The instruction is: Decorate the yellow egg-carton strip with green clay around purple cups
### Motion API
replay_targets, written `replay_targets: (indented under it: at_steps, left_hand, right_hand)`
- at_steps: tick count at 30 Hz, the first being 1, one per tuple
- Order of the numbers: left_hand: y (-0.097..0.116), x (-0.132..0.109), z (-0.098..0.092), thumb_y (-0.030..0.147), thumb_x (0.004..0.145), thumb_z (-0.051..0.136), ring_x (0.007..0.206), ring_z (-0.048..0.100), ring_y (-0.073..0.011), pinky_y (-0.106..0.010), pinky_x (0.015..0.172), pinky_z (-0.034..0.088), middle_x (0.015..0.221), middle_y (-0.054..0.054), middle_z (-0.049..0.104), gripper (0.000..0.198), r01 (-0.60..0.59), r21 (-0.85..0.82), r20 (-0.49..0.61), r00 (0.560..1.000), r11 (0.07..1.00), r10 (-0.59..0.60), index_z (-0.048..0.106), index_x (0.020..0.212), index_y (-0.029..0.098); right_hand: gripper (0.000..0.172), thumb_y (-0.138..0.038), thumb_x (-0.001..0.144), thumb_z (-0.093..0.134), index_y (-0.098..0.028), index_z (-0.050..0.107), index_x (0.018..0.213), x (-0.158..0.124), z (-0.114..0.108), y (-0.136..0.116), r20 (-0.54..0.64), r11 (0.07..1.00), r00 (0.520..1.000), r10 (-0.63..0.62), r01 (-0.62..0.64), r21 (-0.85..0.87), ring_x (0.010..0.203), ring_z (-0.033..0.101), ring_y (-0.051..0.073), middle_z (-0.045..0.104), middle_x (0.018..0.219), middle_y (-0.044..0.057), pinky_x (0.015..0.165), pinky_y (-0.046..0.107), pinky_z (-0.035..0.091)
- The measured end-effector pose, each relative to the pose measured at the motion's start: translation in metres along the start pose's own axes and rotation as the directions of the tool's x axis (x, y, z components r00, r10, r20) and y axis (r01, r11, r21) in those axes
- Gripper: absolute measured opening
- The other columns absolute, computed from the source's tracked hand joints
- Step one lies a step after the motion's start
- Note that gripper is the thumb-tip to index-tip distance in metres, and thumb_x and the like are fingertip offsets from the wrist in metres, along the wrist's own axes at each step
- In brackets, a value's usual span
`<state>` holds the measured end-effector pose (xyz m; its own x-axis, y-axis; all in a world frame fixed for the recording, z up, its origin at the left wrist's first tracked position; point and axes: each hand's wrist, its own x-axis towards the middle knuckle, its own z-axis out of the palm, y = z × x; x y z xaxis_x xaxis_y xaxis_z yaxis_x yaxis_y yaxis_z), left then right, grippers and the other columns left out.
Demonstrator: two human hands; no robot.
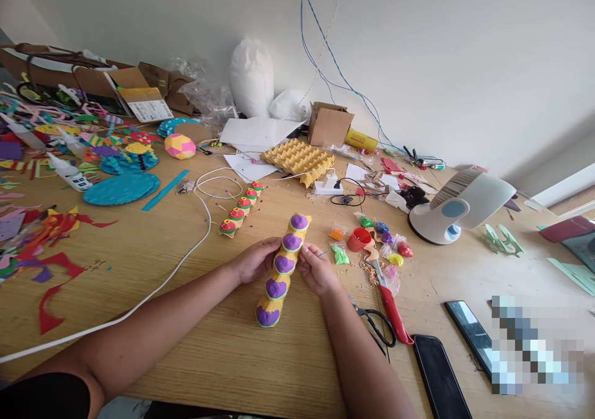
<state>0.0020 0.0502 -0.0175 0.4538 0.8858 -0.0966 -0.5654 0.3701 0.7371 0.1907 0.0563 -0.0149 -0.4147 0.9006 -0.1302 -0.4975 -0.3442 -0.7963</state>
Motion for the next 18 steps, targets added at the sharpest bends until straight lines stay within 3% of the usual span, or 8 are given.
replay_targets:
  at_steps: [6,11,18]
  left_hand:
    - [0.0025,-0.001,0.0037,0.039,0.089,0.067,0.071,0.062,-0.0166,-0.028,0.068,0.05,0.084,-0.006,0.071,0.021,0.004,-0.002,-0.005,1.0,1.0,-0.004,0.074,0.089,0.019]
    - [0.0017,-0.0009,0.0024,0.037,0.088,0.069,0.073,0.065,-0.0173,-0.027,0.068,0.05,0.087,-0.008,0.071,0.024,0.023,-0.038,0.008,1.0,0.999,-0.022,0.074,0.095,0.015]
    - [0.0,0.0,0.0004,0.038,0.087,0.07,0.074,0.065,-0.0172,-0.027,0.067,0.05,0.089,-0.008,0.072,0.022,0.021,-0.028,0.011,1.0,0.999,-0.021,0.074,0.094,0.017]
  right_hand:
    - [0.027,-0.04,0.079,0.079,-0.018,0.063,0.08,-0.0012,0.0015,0.0019,-0.041,0.999,0.999,-0.027,0.027,-0.02,0.053,0.03,0.007,0.038,0.062,-0.006,0.05,0.02,0.03]
    - [0.032,-0.041,0.073,0.084,-0.019,0.066,0.088,-0.0032,0.0053,0.0019,-0.09,0.997,0.996,-0.021,0.014,-0.072,0.057,0.04,0.009,0.05,0.067,-0.004,0.056,0.022,0.037]
    - [0.03,-0.043,0.076,0.081,-0.02,0.063,0.08,-0.0041,0.0097,0.0017,-0.098,0.996,0.994,-0.051,0.043,-0.076,0.053,0.029,0.008,0.035,0.058,-0.007,0.052,0.02,0.032]
